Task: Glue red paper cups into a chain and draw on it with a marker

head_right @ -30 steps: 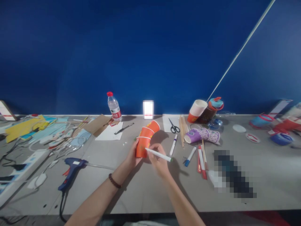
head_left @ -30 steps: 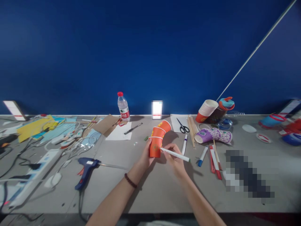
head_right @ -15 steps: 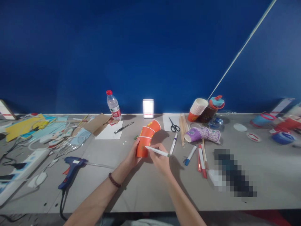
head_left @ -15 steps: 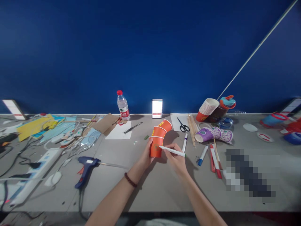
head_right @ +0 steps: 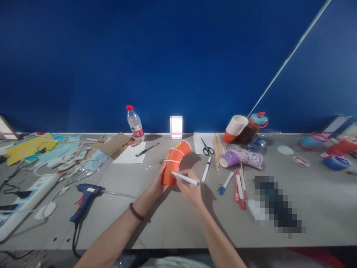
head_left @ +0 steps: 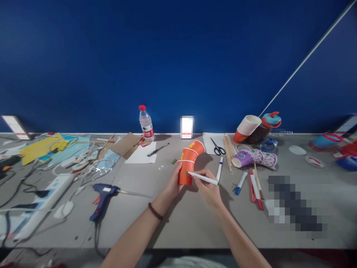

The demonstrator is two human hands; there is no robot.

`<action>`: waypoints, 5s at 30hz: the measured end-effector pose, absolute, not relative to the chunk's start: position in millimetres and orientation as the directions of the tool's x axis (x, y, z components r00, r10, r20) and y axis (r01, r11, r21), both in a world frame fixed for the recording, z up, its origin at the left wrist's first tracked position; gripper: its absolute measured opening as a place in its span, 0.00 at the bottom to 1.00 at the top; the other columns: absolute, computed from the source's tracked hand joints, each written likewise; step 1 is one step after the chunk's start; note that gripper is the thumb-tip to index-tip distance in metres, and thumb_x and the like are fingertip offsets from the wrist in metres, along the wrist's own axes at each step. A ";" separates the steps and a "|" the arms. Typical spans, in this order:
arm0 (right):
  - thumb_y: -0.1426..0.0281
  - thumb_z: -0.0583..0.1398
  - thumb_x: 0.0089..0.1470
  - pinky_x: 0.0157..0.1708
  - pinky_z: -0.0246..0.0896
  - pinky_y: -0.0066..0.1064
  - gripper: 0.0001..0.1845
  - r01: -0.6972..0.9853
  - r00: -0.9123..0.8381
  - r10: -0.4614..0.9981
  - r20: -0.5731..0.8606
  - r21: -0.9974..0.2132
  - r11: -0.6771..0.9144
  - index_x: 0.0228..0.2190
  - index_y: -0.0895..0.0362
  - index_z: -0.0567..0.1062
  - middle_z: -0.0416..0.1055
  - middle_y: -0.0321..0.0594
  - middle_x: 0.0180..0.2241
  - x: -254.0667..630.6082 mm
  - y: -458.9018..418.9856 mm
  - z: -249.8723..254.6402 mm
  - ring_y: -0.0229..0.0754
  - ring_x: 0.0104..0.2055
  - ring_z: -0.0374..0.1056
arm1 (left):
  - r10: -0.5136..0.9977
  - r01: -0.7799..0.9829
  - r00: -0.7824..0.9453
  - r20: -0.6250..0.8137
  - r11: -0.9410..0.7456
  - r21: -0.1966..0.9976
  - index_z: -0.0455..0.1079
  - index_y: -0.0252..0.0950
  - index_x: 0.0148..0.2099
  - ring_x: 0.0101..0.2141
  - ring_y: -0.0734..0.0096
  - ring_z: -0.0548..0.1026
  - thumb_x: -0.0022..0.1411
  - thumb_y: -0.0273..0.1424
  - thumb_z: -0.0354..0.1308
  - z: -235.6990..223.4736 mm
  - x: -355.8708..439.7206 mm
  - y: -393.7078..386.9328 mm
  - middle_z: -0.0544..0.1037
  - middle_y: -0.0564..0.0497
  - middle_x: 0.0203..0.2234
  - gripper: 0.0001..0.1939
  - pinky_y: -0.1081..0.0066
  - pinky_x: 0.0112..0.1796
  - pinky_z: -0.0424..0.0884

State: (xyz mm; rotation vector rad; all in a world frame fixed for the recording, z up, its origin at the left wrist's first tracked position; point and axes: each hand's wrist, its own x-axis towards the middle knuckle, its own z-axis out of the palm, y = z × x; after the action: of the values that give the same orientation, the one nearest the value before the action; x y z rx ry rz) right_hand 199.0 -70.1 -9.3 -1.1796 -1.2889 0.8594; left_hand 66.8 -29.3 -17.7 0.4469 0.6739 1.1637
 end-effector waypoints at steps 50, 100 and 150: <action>0.60 0.62 0.54 0.27 0.62 0.29 0.11 0.157 0.149 0.954 0.261 -0.959 0.237 0.31 0.55 0.74 0.72 0.38 0.28 197.8 -72.5 -9.0 0.39 0.28 0.66 | 0.934 -0.677 0.248 -0.256 0.356 0.644 0.71 0.32 0.39 0.29 0.68 0.74 0.55 0.48 0.61 -16.9 68.0 -30.0 0.76 0.47 0.28 0.22 0.68 0.36 0.70; 0.63 0.61 0.54 0.25 0.61 0.28 0.08 0.220 0.146 0.951 0.274 -0.946 0.239 0.31 0.55 0.72 0.72 0.37 0.27 198.9 -71.9 -12.8 0.39 0.26 0.66 | 0.930 -0.659 0.248 -0.270 0.366 0.657 0.71 0.32 0.42 0.30 0.66 0.76 0.55 0.48 0.62 -14.3 67.5 -30.4 0.78 0.46 0.30 0.23 0.66 0.37 0.71; 0.58 0.62 0.53 0.31 0.65 0.32 0.13 -0.028 0.194 0.966 0.172 -0.983 0.181 0.29 0.54 0.71 0.74 0.38 0.28 197.9 -71.0 -3.5 0.43 0.32 0.71 | 0.951 -0.667 0.223 -0.214 0.309 0.678 0.69 0.34 0.43 0.31 0.67 0.75 0.55 0.45 0.63 -11.6 68.6 -32.0 0.76 0.47 0.30 0.21 0.66 0.37 0.71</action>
State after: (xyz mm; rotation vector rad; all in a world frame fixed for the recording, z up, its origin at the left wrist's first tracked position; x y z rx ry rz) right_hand 197.9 -71.0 -3.5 -1.1308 -1.1153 0.9617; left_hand 68.6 -32.0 -11.6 0.5019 0.6762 1.1842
